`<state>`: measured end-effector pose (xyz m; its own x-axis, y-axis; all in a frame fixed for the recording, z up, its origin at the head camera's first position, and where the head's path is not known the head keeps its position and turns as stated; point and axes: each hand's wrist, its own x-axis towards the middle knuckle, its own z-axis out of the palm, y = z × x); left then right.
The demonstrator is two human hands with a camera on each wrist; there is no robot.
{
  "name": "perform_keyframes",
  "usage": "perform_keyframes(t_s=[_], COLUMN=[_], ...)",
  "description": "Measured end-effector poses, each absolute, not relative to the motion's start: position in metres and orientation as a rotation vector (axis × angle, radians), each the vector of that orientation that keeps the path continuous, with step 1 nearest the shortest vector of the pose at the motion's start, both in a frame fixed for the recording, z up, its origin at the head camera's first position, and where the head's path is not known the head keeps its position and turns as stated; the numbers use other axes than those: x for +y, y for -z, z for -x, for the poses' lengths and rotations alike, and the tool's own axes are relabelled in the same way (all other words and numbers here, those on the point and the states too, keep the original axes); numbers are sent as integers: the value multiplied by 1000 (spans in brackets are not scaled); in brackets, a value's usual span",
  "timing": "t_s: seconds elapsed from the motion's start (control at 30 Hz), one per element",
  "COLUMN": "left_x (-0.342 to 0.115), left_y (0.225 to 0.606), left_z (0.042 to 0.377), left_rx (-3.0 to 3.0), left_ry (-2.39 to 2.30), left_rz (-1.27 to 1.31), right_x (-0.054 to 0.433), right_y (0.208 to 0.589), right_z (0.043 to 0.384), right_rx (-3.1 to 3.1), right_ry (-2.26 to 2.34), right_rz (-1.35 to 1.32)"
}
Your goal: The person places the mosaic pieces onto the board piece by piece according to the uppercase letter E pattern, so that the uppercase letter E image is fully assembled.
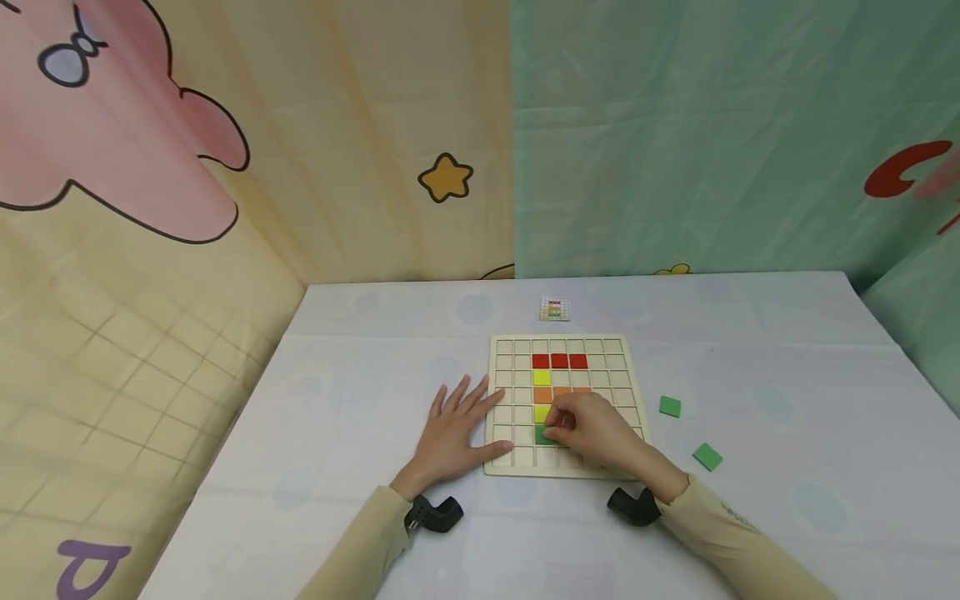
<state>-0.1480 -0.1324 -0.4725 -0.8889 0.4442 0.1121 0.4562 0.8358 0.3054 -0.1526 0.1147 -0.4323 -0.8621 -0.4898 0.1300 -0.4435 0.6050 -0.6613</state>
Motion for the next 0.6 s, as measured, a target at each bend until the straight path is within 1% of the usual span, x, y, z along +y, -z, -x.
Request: perform_keyframes(t_s=[0.37, 0.6], left_x=[-132, -133], left_y=[472, 473], left_z=[147, 147], left_rx=[-2973, -2965], left_ry=[509, 515], left_rz=[733, 734], right_x=[114, 112], right_y=[431, 428], right_z=[148, 142], right_rx=[2848, 2890], right_ry=[944, 846], right_rz=[773, 825])
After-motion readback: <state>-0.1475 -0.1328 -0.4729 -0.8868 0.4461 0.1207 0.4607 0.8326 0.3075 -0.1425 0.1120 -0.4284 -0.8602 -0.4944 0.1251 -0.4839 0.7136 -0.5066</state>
